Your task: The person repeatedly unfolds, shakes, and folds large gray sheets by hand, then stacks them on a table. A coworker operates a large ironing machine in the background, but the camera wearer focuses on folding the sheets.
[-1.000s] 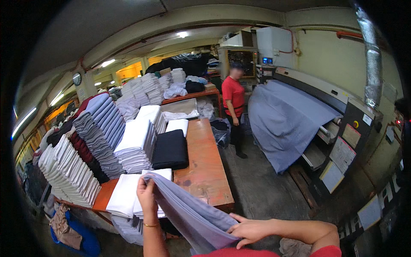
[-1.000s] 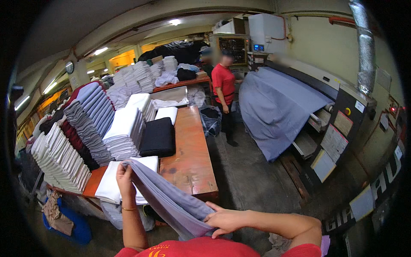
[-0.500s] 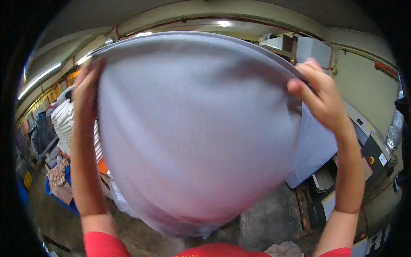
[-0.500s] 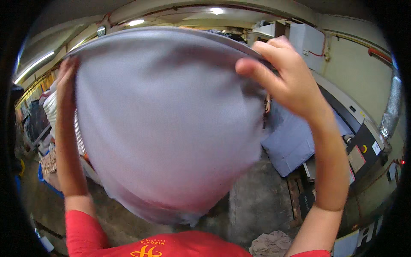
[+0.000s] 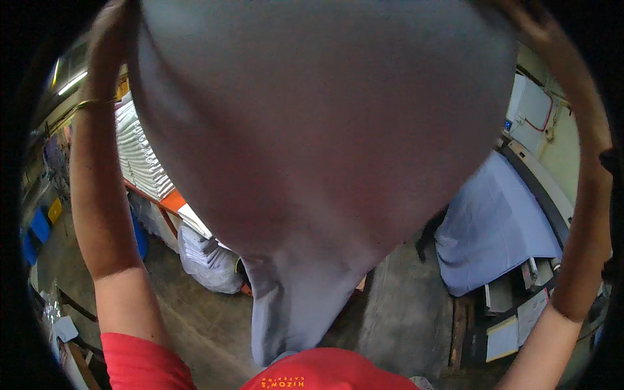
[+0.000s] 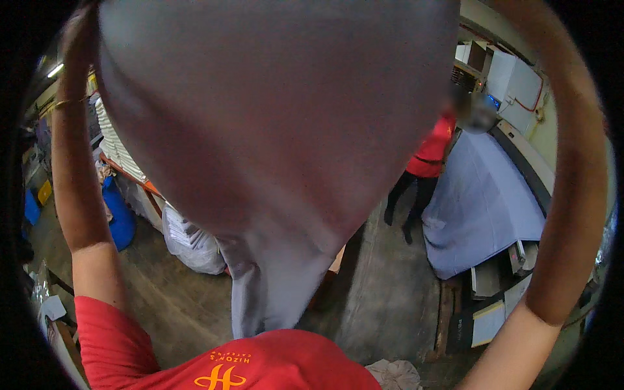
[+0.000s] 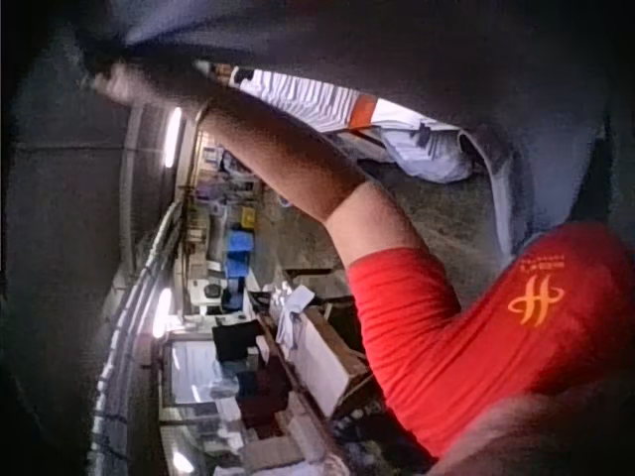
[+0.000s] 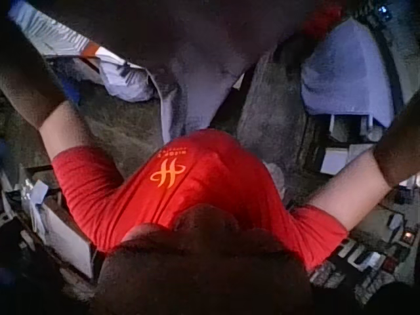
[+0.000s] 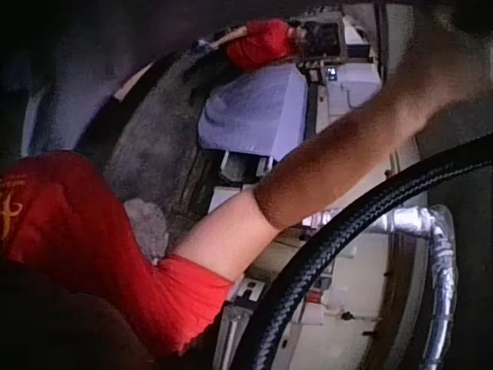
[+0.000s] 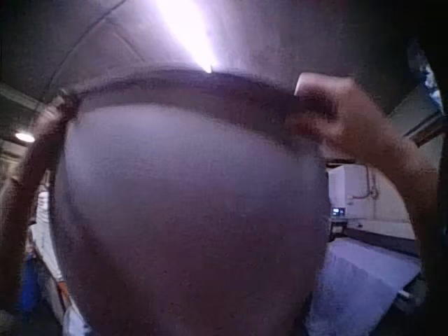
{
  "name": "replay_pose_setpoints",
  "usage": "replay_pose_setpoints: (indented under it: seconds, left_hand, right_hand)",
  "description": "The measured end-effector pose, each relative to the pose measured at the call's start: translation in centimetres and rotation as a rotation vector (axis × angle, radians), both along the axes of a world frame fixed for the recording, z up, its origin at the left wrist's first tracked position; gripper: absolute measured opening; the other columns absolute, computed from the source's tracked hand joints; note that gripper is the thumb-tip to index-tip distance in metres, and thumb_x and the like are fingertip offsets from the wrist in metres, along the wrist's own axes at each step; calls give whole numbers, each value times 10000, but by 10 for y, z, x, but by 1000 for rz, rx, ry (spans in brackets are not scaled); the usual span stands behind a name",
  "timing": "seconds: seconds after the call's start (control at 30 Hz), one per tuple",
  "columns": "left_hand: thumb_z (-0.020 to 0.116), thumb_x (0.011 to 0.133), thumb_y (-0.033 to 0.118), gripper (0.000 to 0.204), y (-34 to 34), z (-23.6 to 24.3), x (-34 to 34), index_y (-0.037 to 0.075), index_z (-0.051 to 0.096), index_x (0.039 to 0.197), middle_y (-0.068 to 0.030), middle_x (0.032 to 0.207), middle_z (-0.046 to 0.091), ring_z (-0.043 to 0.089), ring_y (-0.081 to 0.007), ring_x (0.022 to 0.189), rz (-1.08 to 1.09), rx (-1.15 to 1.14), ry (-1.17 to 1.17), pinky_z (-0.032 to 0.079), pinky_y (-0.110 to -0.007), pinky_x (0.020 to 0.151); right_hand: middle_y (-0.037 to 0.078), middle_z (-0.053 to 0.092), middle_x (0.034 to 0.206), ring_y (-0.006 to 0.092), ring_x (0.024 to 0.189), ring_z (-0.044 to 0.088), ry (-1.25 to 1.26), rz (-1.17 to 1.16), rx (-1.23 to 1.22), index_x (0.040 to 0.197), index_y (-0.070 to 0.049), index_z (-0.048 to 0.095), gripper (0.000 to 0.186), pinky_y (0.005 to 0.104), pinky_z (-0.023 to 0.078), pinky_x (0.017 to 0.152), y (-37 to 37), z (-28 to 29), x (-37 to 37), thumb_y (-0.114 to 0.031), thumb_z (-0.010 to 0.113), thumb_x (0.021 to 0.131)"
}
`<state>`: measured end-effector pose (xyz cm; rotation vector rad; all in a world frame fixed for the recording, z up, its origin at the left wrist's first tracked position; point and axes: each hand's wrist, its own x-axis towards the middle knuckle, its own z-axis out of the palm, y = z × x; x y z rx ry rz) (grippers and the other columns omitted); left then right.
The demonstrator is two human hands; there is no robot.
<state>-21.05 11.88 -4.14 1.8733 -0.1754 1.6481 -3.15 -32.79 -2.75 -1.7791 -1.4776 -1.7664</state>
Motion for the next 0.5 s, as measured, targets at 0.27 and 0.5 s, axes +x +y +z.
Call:
replay_pose_setpoints:
  seconds: [0.27, 0.5]
  left_hand:
    - [667, 890, 317, 294, -32, -45, 46, 82, 661, 1068, 13, 959, 667, 584, -78, 819, -48, -185, 99, 442, -239, 783]
    - [508, 984, 299, 271, -123, -38, 45, 79, 625, 1091, -9, 946, 648, 592, -89, 810, -256, 197, -110, 499, -268, 713]
  right_hand:
    - [138, 643, 885, 363, 855, 618, -180, -207, -244, 983, -82, 571, 264, 440, 489, 707, 12, -40, 78, -179, 701, 775]
    - [104, 657, 1046, 300, 931, 643, -8, -123, 182, 1128, -130, 595, 378, 366, 514, 775, -9, -26, 129, -193, 727, 779]
